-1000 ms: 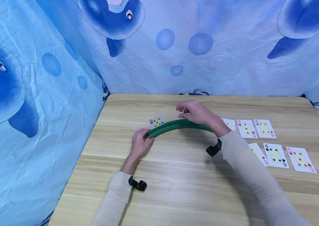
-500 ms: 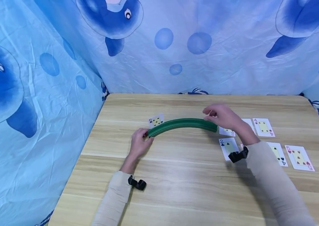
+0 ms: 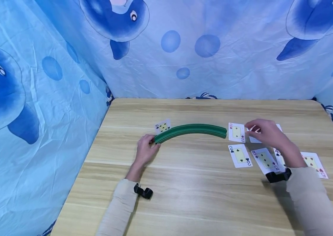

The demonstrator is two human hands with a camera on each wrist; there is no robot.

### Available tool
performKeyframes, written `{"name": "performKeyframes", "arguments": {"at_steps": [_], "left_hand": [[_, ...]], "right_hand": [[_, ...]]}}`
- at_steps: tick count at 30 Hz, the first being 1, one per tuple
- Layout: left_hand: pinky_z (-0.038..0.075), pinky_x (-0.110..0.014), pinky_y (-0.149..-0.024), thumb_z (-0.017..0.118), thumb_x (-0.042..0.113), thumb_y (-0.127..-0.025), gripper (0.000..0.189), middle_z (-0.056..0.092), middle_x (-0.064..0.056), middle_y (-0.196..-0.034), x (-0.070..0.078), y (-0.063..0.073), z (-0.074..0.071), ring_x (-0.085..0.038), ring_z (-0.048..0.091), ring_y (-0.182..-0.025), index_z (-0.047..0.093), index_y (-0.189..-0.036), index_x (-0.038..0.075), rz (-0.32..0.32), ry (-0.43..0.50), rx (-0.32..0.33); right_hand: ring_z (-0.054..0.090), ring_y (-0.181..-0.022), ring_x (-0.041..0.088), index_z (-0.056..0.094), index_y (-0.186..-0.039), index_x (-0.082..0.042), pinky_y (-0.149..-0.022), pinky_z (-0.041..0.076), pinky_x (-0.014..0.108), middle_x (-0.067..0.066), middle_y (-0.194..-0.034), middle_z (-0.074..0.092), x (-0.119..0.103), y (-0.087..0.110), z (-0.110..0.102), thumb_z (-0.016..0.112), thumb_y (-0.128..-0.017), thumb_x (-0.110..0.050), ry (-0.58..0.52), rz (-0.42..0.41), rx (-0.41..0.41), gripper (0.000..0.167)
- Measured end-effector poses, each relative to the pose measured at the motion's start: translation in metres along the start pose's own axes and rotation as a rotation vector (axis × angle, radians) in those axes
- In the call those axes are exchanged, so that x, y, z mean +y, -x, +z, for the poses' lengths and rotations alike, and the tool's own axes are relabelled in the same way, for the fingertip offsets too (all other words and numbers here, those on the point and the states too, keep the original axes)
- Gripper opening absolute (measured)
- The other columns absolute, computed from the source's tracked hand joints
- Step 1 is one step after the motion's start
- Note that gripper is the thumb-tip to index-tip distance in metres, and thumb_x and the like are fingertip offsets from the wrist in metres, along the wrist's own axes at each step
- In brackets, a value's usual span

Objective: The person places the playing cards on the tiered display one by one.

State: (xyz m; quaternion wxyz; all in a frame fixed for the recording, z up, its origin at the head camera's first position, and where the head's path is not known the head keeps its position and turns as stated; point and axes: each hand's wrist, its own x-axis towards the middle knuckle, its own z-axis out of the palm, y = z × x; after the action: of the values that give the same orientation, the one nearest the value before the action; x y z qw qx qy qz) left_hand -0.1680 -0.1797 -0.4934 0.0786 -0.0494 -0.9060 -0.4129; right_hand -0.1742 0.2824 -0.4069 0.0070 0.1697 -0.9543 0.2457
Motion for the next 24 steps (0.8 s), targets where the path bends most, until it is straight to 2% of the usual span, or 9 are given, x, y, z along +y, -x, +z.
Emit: {"name": "performKeyframes", "arguments": {"at_steps": [7,12,15,18,20,24], "left_hand": [[0.043,-0.046,-0.095,0.077,0.011,-0.079,0.03,0.069,-0.014,-0.107,0.002,0.001,0.001,-0.03,0.059,-0.1,0.071,-0.108,0.002,-0.015,0.008,-0.006],[0.042,-0.046,-0.095,0.077,0.011,-0.08,0.029,0.069,-0.013,-0.105,0.002,0.003,0.003,-0.03,0.058,-0.099,0.072,-0.107,0.003,-0.025,0.007,-0.014],[0.043,-0.045,-0.094,0.077,0.011,-0.08,0.028,0.069,-0.013,-0.104,0.002,0.004,0.005,-0.029,0.058,-0.098,0.072,-0.106,0.003,-0.031,0.009,-0.015],[0.043,-0.045,-0.094,0.077,0.011,-0.08,0.028,0.069,-0.013,-0.104,0.002,0.005,0.005,-0.029,0.058,-0.098,0.072,-0.106,0.003,-0.035,0.013,-0.016],[0.042,-0.047,-0.097,0.077,0.011,-0.08,0.028,0.069,-0.013,-0.105,0.003,0.006,0.005,-0.03,0.058,-0.098,0.072,-0.106,0.003,-0.036,0.016,-0.017],[0.04,-0.049,-0.1,0.077,0.011,-0.08,0.029,0.069,-0.014,-0.105,0.002,0.006,0.005,-0.031,0.058,-0.099,0.071,-0.106,0.002,-0.031,0.021,-0.015]], "right_hand": [[0.068,-0.091,0.04,0.068,-0.116,0.007,-0.076,0.055,0.055,0.03,-0.109,0.069,0.035,0.034,-0.01,0.071,-0.089,-0.01,0.043,0.112,-0.009,0.032],[0.067,-0.088,0.041,0.068,-0.114,0.008,-0.067,0.055,0.044,0.031,-0.106,0.068,0.059,0.058,-0.018,0.073,-0.087,-0.009,0.072,0.157,-0.017,0.032],[0.066,-0.085,0.041,0.065,-0.115,0.011,-0.06,0.053,0.039,0.033,-0.104,0.066,0.073,0.073,-0.023,0.072,-0.087,-0.008,0.08,0.217,-0.032,0.035],[0.061,-0.088,0.045,0.062,-0.117,0.015,-0.062,0.051,0.044,0.038,-0.107,0.062,0.087,0.088,-0.029,0.071,-0.086,-0.009,0.112,0.281,-0.058,0.04],[0.058,-0.091,0.049,0.06,-0.117,0.017,-0.068,0.049,0.052,0.041,-0.109,0.059,0.097,0.098,-0.032,0.072,-0.085,-0.01,0.142,0.302,-0.079,0.044],[0.05,-0.1,0.058,0.06,-0.115,0.019,-0.079,0.043,0.065,0.045,-0.114,0.056,0.113,0.117,-0.034,0.077,-0.08,-0.012,0.196,0.306,-0.108,0.051]]}}
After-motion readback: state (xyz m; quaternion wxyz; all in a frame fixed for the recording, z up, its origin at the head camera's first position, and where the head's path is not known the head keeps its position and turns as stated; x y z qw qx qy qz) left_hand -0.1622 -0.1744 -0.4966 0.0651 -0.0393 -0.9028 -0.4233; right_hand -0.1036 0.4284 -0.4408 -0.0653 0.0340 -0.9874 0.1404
